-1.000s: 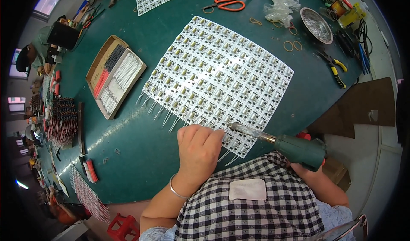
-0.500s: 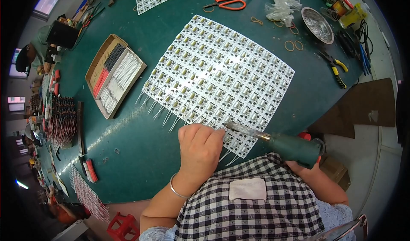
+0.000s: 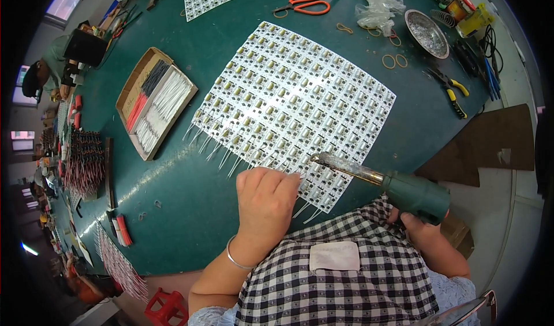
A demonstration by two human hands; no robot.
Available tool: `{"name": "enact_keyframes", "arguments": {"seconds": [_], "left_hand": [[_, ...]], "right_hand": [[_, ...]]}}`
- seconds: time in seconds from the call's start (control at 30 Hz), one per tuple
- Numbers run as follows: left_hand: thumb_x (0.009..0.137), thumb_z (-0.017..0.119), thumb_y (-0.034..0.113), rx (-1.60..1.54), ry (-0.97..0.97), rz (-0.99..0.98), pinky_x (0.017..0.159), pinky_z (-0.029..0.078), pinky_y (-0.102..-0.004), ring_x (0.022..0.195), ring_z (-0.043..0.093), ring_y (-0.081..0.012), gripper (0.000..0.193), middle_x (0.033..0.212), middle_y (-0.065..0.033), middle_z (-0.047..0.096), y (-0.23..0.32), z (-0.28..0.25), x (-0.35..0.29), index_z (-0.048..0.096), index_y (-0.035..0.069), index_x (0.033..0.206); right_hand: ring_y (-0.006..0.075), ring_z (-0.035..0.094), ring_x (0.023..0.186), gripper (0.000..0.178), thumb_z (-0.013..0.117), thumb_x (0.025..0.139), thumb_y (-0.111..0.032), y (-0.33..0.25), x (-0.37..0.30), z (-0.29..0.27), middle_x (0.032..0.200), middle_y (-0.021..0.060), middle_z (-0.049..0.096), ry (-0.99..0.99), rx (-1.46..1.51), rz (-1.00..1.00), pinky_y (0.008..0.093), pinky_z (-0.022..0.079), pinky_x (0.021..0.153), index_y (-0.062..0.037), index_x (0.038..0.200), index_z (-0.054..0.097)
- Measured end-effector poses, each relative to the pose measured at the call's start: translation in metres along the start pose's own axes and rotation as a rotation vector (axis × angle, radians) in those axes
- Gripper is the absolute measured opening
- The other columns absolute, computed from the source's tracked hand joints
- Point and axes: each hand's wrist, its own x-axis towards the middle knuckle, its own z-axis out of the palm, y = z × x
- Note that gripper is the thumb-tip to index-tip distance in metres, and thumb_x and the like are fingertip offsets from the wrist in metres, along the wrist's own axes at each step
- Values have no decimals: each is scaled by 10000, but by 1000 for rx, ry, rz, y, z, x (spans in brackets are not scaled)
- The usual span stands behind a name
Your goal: The person assembles electronic components onto a large LED panel using a soldering iron.
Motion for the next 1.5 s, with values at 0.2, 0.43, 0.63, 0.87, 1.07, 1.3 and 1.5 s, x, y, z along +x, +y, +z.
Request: {"name": "enact_keyframes", "arguments": {"seconds": [0.2, 0.43, 0.63, 0.87, 1.07, 1.3, 1.5], "left_hand": [[628, 712, 33, 28, 19, -38, 675, 389, -327, 737, 519, -210, 179, 711, -8, 547, 3, -16, -5, 642, 108, 774], [590, 714, 20, -57, 67, 12, 663, 366, -335, 720, 504, -204, 231, 706, 3, 531, 8, -1, -7, 657, 105, 797], [590, 720, 31, -59, 47, 44, 670, 353, -334, 711, 499, -192, 242, 693, 7, 520, 5, 4, -10, 661, 112, 811], [601, 720, 49, -65, 3, 2, 666, 333, -325, 703, 491, -181, 224, 681, 16, 510, 4, 5, -8, 662, 125, 803], [608, 720, 55, -76, -5, -23, 669, 327, -321, 707, 489, -174, 193, 682, 21, 512, 3, 5, -6, 662, 130, 776], [621, 723, 57, -102, -5, -35, 666, 323, -319, 703, 484, -177, 175, 680, 21, 519, 3, 5, -5, 661, 129, 768], [623, 723, 60, -106, -16, -42, 674, 325, -322, 705, 484, -179, 166, 685, 21, 525, 3, 4, -4, 662, 129, 762]], "right_hand": [[139, 607, 762, 356, 612, 834, -102, 0, -1, -16, 960, 95, 597, -81, -38, -73, 265, 523, 658, 37, 1150, 522], [236, 604, 919, 332, 629, 797, -66, -9, -4, -23, 1032, 130, 616, -176, -276, -56, 349, 470, 838, 21, 1110, 560], [258, 596, 964, 323, 674, 741, -60, -14, -2, -22, 1061, 131, 615, -262, -470, -79, 362, 440, 887, 3, 1049, 599], [247, 601, 935, 326, 706, 712, -49, -12, 6, -16, 1028, 126, 618, -292, -597, -272, 365, 446, 879, 11, 1016, 604], [201, 607, 936, 475, 716, 718, -49, -7, 8, -17, 1031, 115, 626, -326, -519, -252, 325, 458, 861, 50, 1135, 512], [176, 614, 954, 503, 705, 728, -40, -17, 4, -11, 1091, 124, 615, -302, -409, -150, 305, 460, 868, 60, 1165, 478], [228, 610, 983, 446, 677, 761, -134, -4, 4, -21, 1089, 125, 615, -379, -637, -298, 328, 461, 865, 31, 1146, 523]]}}
